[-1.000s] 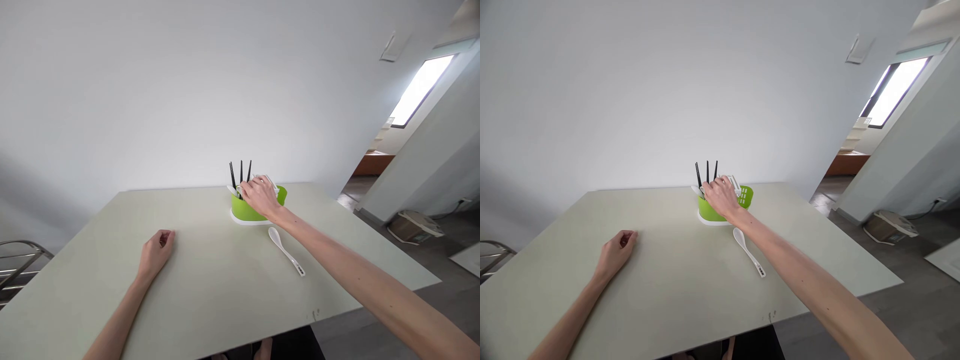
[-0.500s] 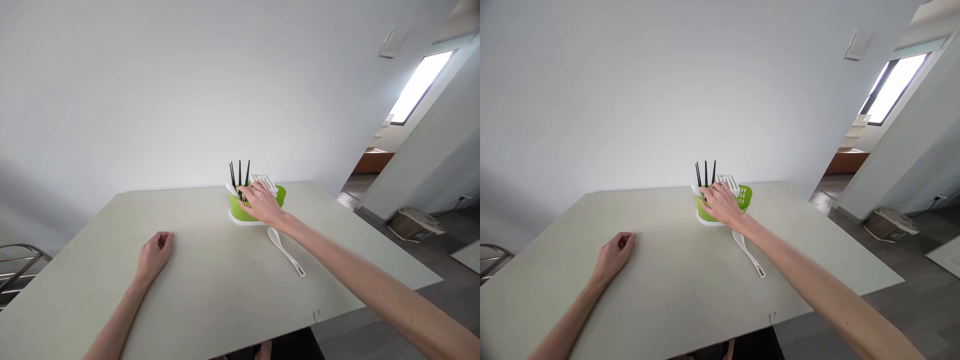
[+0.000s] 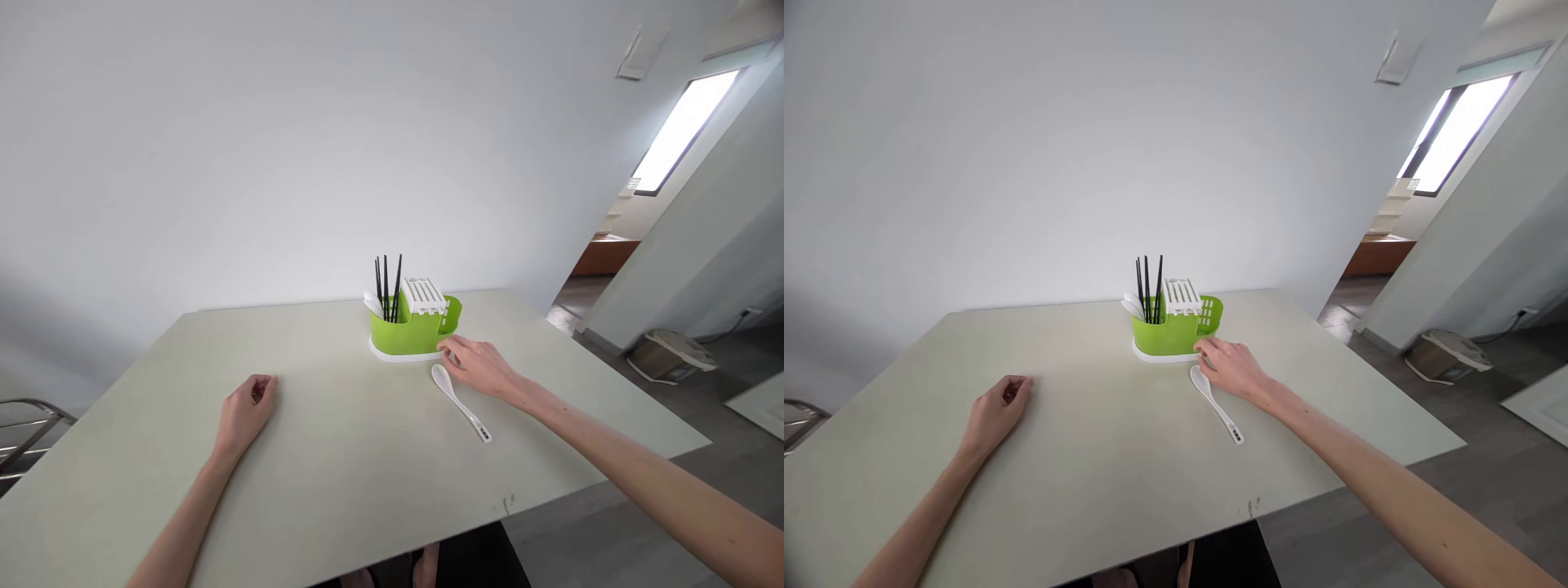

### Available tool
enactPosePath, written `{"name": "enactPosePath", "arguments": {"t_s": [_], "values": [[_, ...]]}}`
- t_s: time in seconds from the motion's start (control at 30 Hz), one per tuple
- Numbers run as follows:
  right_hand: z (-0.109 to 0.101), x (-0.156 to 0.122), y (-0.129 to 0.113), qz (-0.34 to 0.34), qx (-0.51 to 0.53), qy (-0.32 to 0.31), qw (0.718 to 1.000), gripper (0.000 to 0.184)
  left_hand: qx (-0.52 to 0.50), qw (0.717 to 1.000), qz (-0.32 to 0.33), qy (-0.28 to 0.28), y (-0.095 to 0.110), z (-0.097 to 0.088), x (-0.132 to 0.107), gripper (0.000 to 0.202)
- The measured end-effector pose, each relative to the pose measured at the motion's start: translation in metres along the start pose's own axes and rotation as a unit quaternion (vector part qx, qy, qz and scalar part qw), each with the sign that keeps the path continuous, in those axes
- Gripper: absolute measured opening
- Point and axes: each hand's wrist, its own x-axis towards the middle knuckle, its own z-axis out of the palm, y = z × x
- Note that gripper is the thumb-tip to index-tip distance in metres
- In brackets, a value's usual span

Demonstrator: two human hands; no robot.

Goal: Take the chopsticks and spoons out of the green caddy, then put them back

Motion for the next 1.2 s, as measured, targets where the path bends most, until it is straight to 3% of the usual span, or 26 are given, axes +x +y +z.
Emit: {"name": "enactPosePath", "arguments": {"t_s": [0.17, 0.4, 0.5, 0.63, 0.77, 0.97, 1.07, 1.2], "values": [[0.025, -0.008, -0.005, 0.084, -0.017, -0.106, 0.991, 0.036, 0.007, 1.0, -0.003, 0.004, 0.001, 0.0, 0.001, 0.045], [0.047, -0.007, -0.027, 0.097, 0.078, -0.085, 0.989, 0.015, 0.013, 1.0, -0.005, -0.003, 0.003, -0.001, 0.0, 0.046], [0.038, 0.0, -0.04, 0.084, 0.147, -0.046, 0.985, 0.013, 0.013, 1.0, -0.005, -0.002, 0.004, -0.002, 0.0, 0.045], [0.01, 0.019, -0.054, 0.056, 0.251, 0.021, 0.966, 0.019, 0.011, 1.0, -0.003, -0.004, 0.002, -0.001, 0.0, 0.045], [-0.025, 0.046, -0.063, 0.058, 0.351, 0.125, 0.926, 0.025, 0.006, 1.0, 0.001, -0.003, -0.001, 0.0, 0.0, 0.044], [-0.068, 0.088, -0.068, 0.066, 0.4, 0.265, 0.875, 0.022, 0.002, 1.0, 0.003, -0.005, 0.002, -0.001, -0.003, 0.044], [-0.072, 0.106, -0.067, 0.032, 0.369, 0.296, 0.88, 0.024, 0.0, 1.0, 0.007, -0.011, 0.002, -0.002, -0.004, 0.043], [-0.055, 0.119, -0.066, -0.042, 0.277, 0.279, 0.918, 0.026, -0.001, 1.0, 0.011, -0.015, 0.001, -0.001, -0.004, 0.042]]}}
